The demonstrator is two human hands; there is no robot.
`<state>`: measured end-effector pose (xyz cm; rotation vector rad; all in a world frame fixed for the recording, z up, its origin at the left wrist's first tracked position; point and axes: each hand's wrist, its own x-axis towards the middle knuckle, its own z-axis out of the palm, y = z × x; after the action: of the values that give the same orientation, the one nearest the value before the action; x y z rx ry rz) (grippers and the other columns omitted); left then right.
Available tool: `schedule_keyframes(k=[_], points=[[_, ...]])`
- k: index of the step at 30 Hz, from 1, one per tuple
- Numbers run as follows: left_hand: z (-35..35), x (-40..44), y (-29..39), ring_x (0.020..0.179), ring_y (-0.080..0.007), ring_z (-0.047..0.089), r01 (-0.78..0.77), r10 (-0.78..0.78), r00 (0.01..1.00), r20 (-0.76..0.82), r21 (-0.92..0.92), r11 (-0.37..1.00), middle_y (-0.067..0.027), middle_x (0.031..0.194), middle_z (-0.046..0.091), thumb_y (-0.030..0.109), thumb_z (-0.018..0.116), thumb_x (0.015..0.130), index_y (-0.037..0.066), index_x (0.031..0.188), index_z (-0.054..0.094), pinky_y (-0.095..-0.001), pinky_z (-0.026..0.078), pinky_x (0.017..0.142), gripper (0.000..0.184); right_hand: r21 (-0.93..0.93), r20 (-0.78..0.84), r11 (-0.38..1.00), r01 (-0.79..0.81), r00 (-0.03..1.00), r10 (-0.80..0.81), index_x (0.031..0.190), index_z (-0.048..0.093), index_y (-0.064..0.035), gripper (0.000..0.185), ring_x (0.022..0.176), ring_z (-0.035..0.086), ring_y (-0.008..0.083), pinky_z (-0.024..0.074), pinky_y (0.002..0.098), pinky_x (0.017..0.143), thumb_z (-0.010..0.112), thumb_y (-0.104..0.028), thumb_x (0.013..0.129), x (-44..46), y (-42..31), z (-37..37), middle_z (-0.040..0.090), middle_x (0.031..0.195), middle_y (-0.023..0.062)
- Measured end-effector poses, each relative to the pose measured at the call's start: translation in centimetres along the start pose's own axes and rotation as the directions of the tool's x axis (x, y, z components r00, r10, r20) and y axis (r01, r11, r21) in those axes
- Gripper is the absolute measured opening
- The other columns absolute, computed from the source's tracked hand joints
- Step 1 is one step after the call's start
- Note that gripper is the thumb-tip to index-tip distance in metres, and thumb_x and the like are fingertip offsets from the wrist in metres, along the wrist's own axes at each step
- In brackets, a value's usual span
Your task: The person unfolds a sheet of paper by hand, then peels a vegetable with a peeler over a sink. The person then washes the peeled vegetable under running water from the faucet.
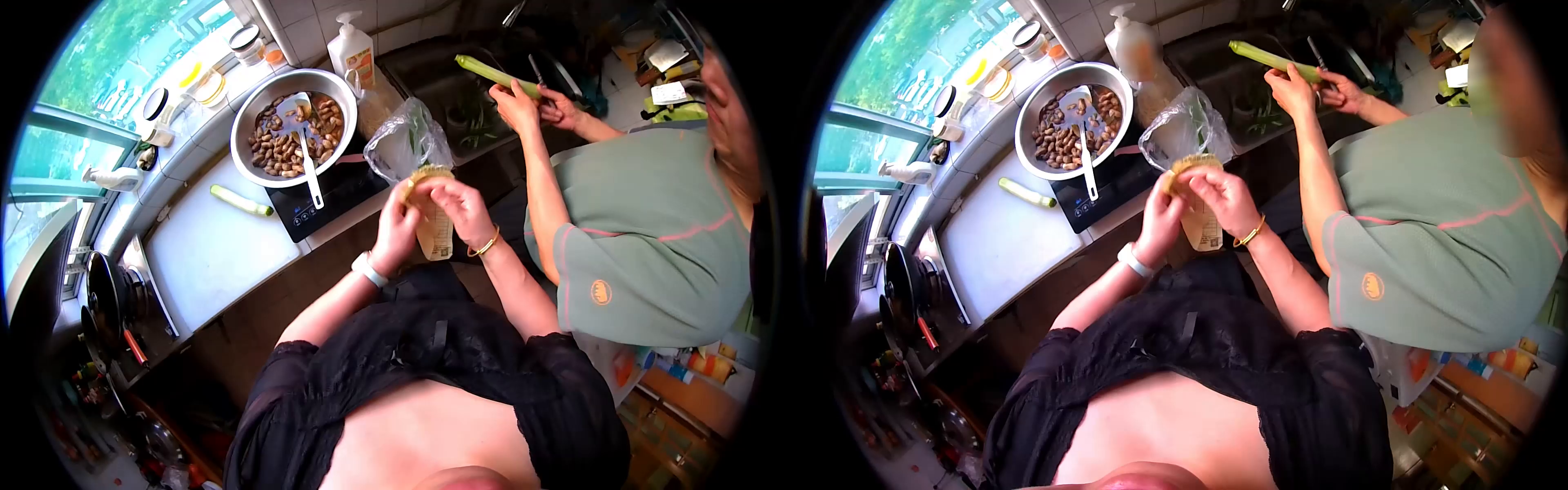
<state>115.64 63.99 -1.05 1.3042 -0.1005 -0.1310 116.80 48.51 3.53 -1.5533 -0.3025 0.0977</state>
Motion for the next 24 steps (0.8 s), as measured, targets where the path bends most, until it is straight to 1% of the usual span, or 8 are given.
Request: schedule_keyframes(k=[2, 3, 4, 6, 10, 17, 20, 24], points=[[-1.6, 1.3, 0.0, 0.101, -0.0125, 0.061, 0.253, -0.272, 0.962, -0.005, -0.353, 0.901, -0.0051, 0.114, 0.065, 0.000, 0.049, 0.090, 0.001, 0.125, 0.056, -0.0268, 0.048, 0.090, 0.036, -0.108, -0.146, 0.992, 0.059, 0.986, -0.074, 0.116, 0.063, 0.0018, 0.025, 0.109, 0.060, 0.0143, 0.0487, 0.0273, 0.091, 0.063, -0.014, 0.096, 0.5, -0.4, 0.1, 0.063, 0.118, 0.0088], [-2.0, 1.9, 0.0, 0.100, -0.0145, 0.062, 0.261, -0.283, 0.958, 0.042, -0.536, 0.803, -0.0067, 0.114, 0.066, 0.000, 0.050, 0.089, 0.001, 0.124, 0.057, -0.0291, 0.051, 0.088, 0.036, -0.195, -0.222, 0.980, 0.041, 0.971, -0.085, 0.120, 0.060, 0.0031, 0.028, 0.111, 0.059, 0.0146, 0.0487, 0.0281, 0.093, 0.063, -0.010, 0.095, 0.5, 0.0, -0.2, 0.062, 0.122, 0.0101], [-2.7, 2.0, 0.2, 0.099, -0.0159, 0.063, 0.338, -0.359, 0.931, 0.074, -0.548, 0.765, -0.0074, 0.113, 0.066, 0.000, 0.051, 0.089, 0.001, 0.123, 0.057, -0.0300, 0.052, 0.087, 0.035, -0.310, -0.260, 0.951, -0.017, 0.963, -0.067, 0.125, 0.055, 0.0038, 0.035, 0.110, 0.059, 0.0155, 0.0515, 0.0288, 0.090, 0.065, -0.008, 0.094, 0.3, 0.3, -0.4, 0.061, 0.120, 0.0102], [-2.5, 2.2, 2.3, 0.095, -0.0187, 0.065, 0.416, -0.438, 0.888, 0.137, -0.645, 0.641, -0.0091, 0.110, 0.066, 0.002, 0.052, 0.089, 0.002, 0.119, 0.058, -0.0319, 0.054, 0.084, 0.031, -0.123, -0.344, 0.983, -0.138, 0.935, 0.088, 0.111, 0.057, 0.0026, 0.031, 0.093, 0.064, 0.0129, 0.0539, 0.0255, 0.075, 0.073, -0.007, 0.086, 0.1, 0.7, 0.4, 0.065, 0.105, 0.0101], [-4.1, 2.5, -0.9, 0.094, -0.0178, 0.065, 0.556, -0.541, 0.808, 0.235, -0.610, 0.564, -0.0101, 0.109, 0.067, 0.006, 0.054, 0.092, 0.001, 0.117, 0.060, -0.0312, 0.053, 0.083, 0.026, -0.084, -0.416, 0.983, -0.162, 0.902, 0.113, 0.092, 0.051, -0.0024, 0.025, 0.073, 0.058, 0.0030, 0.0479, 0.0195, 0.063, 0.074, 0.003, 0.083, -0.5, 4.7, 0.1, 0.061, 0.081, 0.0005], [-4.7, 2.6, -2.0, 0.093, -0.0163, 0.067, 0.462, -0.451, 0.877, 0.167, -0.556, 0.691, -0.0076, 0.105, 0.069, 0.020, 0.058, 0.098, -0.002, 0.109, 0.064, -0.0298, 0.053, 0.084, 0.025, 0.115, -0.476, 0.988, -0.103, 0.867, 0.146, 0.096, 0.052, -0.0008, 0.022, 0.071, 0.061, 0.0056, 0.0478, 0.0199, 0.064, 0.071, 0.001, 0.086, 0.4, 5.4, -1.2, 0.068, 0.081, 0.0046], [-4.9, 2.9, -1.2, 0.092, -0.0151, 0.067, 0.478, -0.462, 0.871, 0.168, -0.509, 0.716, -0.0066, 0.104, 0.069, 0.022, 0.058, 0.098, -0.001, 0.110, 0.064, -0.0290, 0.054, 0.082, 0.026, -0.076, -0.523, 0.987, -0.144, 0.848, 0.083, 0.094, 0.052, -0.0015, 0.023, 0.070, 0.061, 0.0050, 0.0479, 0.0200, 0.063, 0.073, -0.001, 0.085, 1.0, 7.1, -2.5, 0.067, 0.079, 0.0033], [-5.7, 4.3, -2.2, 0.085, -0.0126, 0.067, 0.506, -0.479, 0.862, 0.166, -0.351, 0.788, -0.0052, 0.100, 0.069, 0.023, 0.056, 0.100, 0.002, 0.108, 0.065, -0.0274, 0.055, 0.075, 0.024, -0.104, -0.536, 0.991, -0.089, 0.844, 0.020, 0.087, 0.053, -0.0038, 0.024, 0.065, 0.056, 0.0023, 0.0451, 0.0195, 0.058, 0.076, -0.005, 0.084, 2.4, 9.0, -3.8, 0.063, 0.072, -0.0003]])
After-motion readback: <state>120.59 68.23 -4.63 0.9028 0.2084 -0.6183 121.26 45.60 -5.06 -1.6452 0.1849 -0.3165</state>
